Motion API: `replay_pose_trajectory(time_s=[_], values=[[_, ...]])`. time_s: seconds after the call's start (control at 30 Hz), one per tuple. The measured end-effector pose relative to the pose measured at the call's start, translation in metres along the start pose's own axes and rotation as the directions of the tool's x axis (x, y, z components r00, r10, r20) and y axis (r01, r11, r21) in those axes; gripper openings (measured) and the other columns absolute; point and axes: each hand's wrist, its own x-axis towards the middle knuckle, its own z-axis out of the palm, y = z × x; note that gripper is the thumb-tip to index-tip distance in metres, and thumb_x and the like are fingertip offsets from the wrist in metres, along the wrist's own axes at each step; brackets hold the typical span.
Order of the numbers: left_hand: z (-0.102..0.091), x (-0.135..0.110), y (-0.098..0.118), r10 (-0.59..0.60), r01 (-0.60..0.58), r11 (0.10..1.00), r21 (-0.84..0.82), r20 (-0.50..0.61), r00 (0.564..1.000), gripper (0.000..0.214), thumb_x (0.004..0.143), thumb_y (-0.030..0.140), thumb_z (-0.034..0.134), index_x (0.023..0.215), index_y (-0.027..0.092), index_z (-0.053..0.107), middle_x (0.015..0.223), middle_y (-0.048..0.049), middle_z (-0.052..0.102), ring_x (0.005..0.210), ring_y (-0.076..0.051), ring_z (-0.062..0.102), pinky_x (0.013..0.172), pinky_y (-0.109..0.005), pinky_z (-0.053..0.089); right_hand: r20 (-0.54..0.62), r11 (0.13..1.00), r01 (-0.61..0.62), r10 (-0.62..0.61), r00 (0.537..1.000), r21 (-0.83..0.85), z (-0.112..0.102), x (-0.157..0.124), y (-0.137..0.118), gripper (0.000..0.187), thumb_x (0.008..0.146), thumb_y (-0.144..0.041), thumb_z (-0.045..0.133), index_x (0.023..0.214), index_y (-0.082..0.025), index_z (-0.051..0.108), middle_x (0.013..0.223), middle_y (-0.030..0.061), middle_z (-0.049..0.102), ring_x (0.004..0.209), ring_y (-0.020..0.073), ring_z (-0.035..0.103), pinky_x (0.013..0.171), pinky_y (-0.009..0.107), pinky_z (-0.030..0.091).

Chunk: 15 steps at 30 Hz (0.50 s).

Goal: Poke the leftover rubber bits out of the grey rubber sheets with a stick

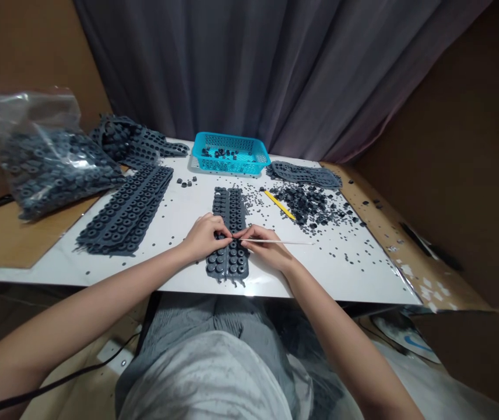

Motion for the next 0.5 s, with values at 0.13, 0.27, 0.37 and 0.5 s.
replay_pose_trajectory(time_s=[0.13, 0.27, 0.37, 0.5], values=[[-0.001, 0.0, 0.0, 0.003, -0.003, 1.0, 0.004, 0.003, 1.0, 0.003, 0.076, 0.023, 0.071, 0.077, 0.02, 0.072, 0.074, -0.0015, 0.06, 0.08, -0.02, 0.052, 0.074, -0.032, 0.039, 0.004, 1.0, 0.001, -0.001, 1.0, -0.006, 0.0, -0.001, -0.001, 0.019, 0.082, -0.038, 0.065, 0.081, -0.02, 0.06, 0.107, 0.0101, 0.068, 0.104, 0.0233, 0.063, 0.089, 0.042, 0.048], [-0.003, -0.002, 0.0, 0.013, -0.013, 1.0, 0.016, -0.006, 1.0, 0.01, 0.074, 0.026, 0.072, 0.082, 0.02, 0.072, 0.079, -0.0017, 0.06, 0.084, -0.021, 0.053, 0.077, -0.033, 0.039, -0.122, 0.998, 0.037, -0.031, 0.992, 0.048, -0.003, -0.002, -0.004, 0.018, 0.081, -0.038, 0.067, 0.078, -0.022, 0.06, 0.109, 0.0074, 0.068, 0.106, 0.0231, 0.062, 0.091, 0.042, 0.046], [-0.004, -0.002, 0.0, 0.018, -0.018, 0.999, 0.028, -0.001, 1.0, 0.009, 0.074, 0.027, 0.072, 0.082, 0.022, 0.072, 0.081, -0.0013, 0.059, 0.086, -0.021, 0.053, 0.079, -0.034, 0.038, -0.337, 0.993, 0.099, -0.071, 0.939, 0.066, -0.007, -0.002, -0.004, 0.016, 0.081, -0.037, 0.067, 0.077, -0.023, 0.059, 0.108, 0.0053, 0.068, 0.109, 0.0228, 0.06, 0.095, 0.042, 0.044], [-0.003, 0.0, 0.0, 0.018, -0.019, 0.999, 0.042, 0.012, 1.0, 0.007, 0.074, 0.027, 0.073, 0.08, 0.023, 0.072, 0.08, -0.0005, 0.059, 0.085, -0.02, 0.053, 0.077, -0.034, 0.037, -0.505, 0.997, 0.08, -0.058, 0.861, 0.022, -0.01, 0.0, 0.0, 0.017, 0.081, -0.037, 0.067, 0.077, -0.022, 0.06, 0.102, 0.0054, 0.07, 0.102, 0.0229, 0.062, 0.094, 0.042, 0.044]])
